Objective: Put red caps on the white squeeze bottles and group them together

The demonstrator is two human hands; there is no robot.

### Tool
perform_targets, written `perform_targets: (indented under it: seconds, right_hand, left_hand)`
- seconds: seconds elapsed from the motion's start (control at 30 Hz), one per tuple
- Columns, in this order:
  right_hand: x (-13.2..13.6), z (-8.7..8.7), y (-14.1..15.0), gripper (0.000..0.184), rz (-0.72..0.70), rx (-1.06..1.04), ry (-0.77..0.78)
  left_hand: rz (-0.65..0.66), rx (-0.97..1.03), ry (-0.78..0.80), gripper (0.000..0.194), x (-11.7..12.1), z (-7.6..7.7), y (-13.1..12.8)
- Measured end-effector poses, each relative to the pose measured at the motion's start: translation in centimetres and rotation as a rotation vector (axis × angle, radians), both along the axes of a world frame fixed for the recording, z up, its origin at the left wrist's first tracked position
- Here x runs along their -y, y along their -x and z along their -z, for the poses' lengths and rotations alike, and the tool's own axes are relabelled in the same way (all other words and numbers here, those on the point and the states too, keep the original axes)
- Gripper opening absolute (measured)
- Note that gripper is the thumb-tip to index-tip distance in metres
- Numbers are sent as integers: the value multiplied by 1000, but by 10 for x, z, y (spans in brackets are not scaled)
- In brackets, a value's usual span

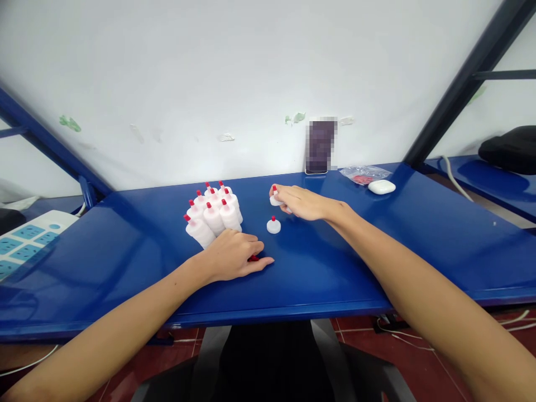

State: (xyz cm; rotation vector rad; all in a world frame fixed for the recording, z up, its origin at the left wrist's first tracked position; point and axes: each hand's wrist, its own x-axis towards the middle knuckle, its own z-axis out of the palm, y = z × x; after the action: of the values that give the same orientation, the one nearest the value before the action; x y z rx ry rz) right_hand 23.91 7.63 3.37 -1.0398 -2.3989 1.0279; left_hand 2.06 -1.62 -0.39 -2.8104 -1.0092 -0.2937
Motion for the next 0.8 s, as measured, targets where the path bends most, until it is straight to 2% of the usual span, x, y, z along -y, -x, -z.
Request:
perform_targets:
  seconds: [0.13, 0.27, 0.43, 0.63, 0.8]
  right_hand:
    - [5, -9, 0, 31, -24, 5, 69]
    - [6, -18, -2, 36, -113, 36, 132]
    - [1, -19, -7, 44, -191, 109, 180]
    - [-2, -12, -8, 54, -217, 267, 143]
    - [-4, -14, -12, 55, -166, 231, 13]
  left_hand:
    - [14, -16, 22, 51, 0, -1, 0]
    - [42, -34, 26, 51, 1, -2, 0]
    - [82, -35, 31, 49, 1, -2, 0]
    - [74, -3, 10, 48, 1, -3, 1]
    - [85, 129, -93, 50, 1, 1, 1]
